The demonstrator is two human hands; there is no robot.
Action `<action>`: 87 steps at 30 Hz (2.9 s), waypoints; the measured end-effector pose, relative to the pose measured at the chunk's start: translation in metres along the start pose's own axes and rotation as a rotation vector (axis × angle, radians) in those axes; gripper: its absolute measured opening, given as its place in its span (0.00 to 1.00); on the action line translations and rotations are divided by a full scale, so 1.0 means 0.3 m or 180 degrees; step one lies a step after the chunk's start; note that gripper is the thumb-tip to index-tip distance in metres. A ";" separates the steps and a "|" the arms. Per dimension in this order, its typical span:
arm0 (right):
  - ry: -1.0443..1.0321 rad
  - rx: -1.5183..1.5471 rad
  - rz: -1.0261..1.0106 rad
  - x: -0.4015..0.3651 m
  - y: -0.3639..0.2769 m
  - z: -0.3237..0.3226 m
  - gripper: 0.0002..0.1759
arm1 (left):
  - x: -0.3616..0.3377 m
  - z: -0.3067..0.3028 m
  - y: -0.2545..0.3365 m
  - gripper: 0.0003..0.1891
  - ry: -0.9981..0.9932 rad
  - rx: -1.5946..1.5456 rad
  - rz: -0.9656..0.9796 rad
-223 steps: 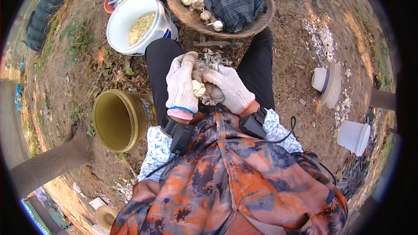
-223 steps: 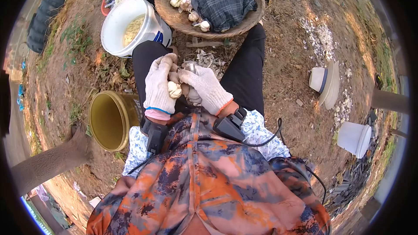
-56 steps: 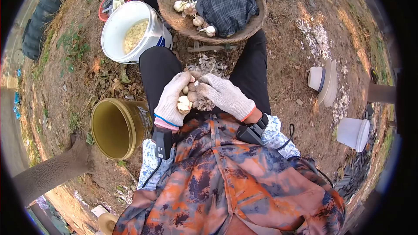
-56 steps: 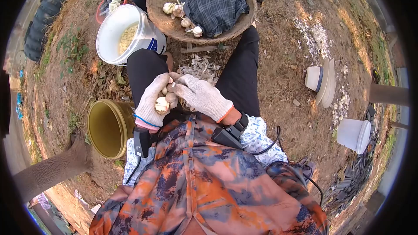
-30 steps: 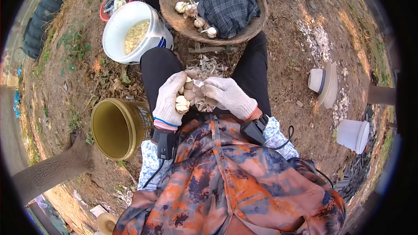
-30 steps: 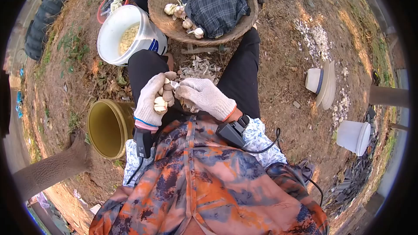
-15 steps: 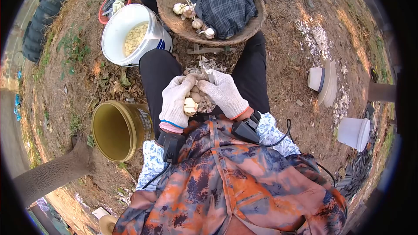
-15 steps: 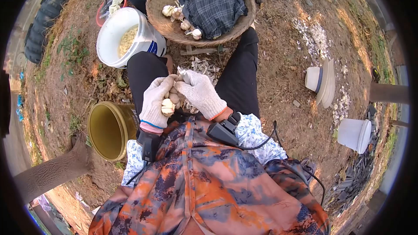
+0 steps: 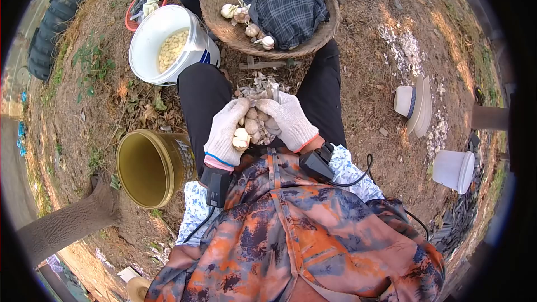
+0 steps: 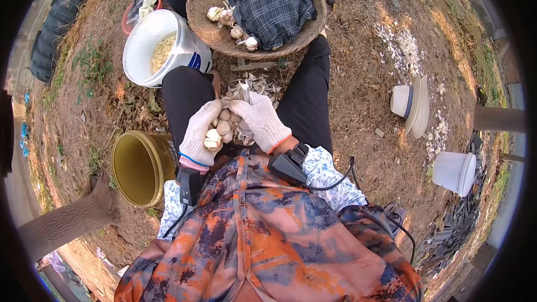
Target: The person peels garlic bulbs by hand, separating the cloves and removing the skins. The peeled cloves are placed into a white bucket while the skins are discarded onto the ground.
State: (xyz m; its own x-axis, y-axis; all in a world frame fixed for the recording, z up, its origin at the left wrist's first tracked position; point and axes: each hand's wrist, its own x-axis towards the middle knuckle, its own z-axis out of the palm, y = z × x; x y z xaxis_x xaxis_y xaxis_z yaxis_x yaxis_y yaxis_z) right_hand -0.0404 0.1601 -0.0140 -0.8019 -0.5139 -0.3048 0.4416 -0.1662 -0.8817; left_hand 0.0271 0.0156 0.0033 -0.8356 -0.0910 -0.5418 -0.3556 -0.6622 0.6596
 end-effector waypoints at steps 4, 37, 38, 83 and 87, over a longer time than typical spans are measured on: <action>-0.0383 0.1257 0.0646 -0.022 -0.030 -0.020 0.09 | -0.009 -0.016 0.008 0.12 -0.0303 -0.0720 -0.0140; -0.0526 0.0451 0.1428 0.013 -0.109 -0.079 0.04 | -0.011 0.014 0.013 0.14 0.0017 0.2106 0.0924; -0.0525 0.0450 0.1428 0.011 -0.104 -0.075 0.04 | -0.014 0.016 0.015 0.13 -0.0016 0.1962 0.0864; -0.1008 0.2048 0.0449 0.018 -0.006 -0.064 0.12 | 0.015 -0.007 0.032 0.13 -0.0071 -0.0521 -0.0200; 0.0036 0.0605 0.0097 0.025 -0.022 -0.021 0.11 | -0.025 0.051 0.043 0.13 -0.0489 -0.0479 -0.0195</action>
State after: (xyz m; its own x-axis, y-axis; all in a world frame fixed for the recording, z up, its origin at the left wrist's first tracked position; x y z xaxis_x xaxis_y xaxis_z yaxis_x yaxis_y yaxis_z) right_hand -0.0518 0.1628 -0.0127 -0.7911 -0.5117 -0.3352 0.5329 -0.3073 -0.7884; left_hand 0.0225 0.0191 0.0239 -0.8724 0.0596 -0.4851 -0.3507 -0.7676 0.5365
